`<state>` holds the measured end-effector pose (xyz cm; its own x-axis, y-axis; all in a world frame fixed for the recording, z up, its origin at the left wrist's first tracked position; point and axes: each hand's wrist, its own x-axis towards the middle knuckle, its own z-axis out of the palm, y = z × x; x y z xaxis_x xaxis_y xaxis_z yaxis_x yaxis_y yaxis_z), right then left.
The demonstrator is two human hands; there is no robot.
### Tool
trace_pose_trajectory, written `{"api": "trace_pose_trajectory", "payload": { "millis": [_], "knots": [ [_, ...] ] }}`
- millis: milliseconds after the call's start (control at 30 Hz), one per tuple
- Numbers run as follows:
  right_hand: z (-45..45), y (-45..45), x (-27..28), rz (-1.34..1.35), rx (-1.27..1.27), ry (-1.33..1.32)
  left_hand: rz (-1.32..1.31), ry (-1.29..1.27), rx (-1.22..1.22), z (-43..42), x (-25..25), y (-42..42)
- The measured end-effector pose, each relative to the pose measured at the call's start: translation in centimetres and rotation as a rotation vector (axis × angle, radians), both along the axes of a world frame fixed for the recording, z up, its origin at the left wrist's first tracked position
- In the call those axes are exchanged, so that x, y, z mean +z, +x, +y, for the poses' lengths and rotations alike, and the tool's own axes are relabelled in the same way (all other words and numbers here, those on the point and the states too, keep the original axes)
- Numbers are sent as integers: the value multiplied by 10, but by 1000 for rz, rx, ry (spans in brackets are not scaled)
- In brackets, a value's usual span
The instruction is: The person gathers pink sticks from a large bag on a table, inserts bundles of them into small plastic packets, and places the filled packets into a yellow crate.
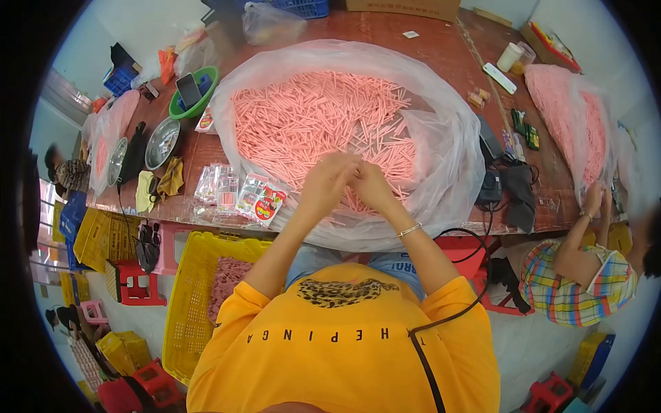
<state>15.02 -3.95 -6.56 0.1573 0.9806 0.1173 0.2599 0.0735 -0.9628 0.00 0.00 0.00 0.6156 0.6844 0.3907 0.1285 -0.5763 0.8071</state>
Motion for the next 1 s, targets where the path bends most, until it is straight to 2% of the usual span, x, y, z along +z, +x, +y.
{"api": "trace_pose_trajectory", "payload": {
  "millis": [67, 167, 267, 367, 467, 667, 733, 800, 867, 967, 1000],
  "knots": [
    [-2, 1, -2, -96, -51, 71, -69, 222, 95, -19, 6, 5],
    [-4, 1, 44, 90, -172, -135, -171, 286, 366, -27, 13, 1],
    [-5, 8, 41, 585, -149, -79, -87, -16, 258, -22, -4, -24],
    [-6, 3, 60, 821, -106, -35, -63, -221, 198, -30, -19, -22],
    [-7, -5, 60, 936, -75, 40, -61, -504, 152, -41, -25, -5],
    [-17, -19, 38, 809, -120, 23, -394, -732, 170, -43, -49, 21],
    [-19, -18, 29, 762, -186, -57, -391, -605, 192, -46, -35, 21],
    [-18, -18, 30, 703, -226, 33, -307, -398, 236, -43, -28, 16],
    [-16, -24, 41, 627, -230, 287, -147, -110, 307, -33, -26, 1],
    [-30, -12, 28, 485, -167, 19, -119, 135, 272, -28, -9, -8],
    [-29, -9, 17, 399, -152, 47, -121, 196, 247, -31, 0, -6]
  ]
}}
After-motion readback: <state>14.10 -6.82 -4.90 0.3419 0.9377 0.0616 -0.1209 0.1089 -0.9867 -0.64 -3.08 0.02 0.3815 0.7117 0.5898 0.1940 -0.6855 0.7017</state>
